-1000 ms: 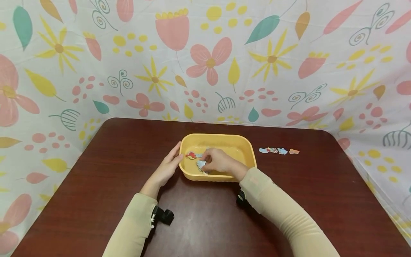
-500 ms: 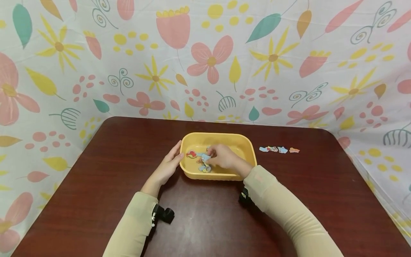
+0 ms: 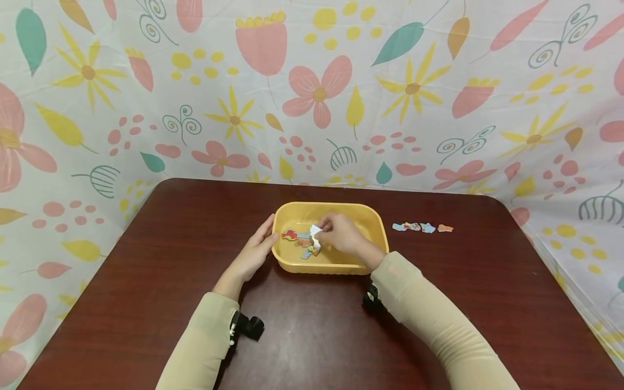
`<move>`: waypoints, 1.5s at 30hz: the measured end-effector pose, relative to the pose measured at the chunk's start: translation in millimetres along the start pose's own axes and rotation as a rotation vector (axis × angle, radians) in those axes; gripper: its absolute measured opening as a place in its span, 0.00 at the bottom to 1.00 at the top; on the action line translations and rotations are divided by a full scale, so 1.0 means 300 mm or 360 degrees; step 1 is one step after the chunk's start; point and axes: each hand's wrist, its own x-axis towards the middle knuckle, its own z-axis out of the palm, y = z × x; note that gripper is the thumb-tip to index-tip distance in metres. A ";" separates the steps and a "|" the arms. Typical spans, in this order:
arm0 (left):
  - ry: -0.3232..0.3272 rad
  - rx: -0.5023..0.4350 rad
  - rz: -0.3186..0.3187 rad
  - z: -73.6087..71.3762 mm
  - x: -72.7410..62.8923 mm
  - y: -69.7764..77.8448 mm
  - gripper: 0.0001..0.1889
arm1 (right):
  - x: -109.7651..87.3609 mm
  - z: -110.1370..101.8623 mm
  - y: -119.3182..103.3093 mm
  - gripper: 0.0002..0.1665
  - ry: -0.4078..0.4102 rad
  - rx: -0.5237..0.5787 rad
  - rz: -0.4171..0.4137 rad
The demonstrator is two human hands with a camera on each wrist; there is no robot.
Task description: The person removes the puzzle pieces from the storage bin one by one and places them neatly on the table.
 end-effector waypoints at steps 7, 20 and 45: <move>-0.0007 -0.0009 0.0004 0.001 -0.003 0.000 0.31 | -0.005 -0.020 0.009 0.12 0.0062 0.0173 0.0088; 0.0008 -0.0008 0.0000 0.007 -0.003 0.005 0.30 | -0.045 -0.085 0.017 0.14 0.0130 0.0483 0.0069; 0.0002 -0.0004 -0.0012 0.006 -0.005 0.003 0.31 | -0.114 -0.239 0.090 0.23 0.0251 0.0817 0.0051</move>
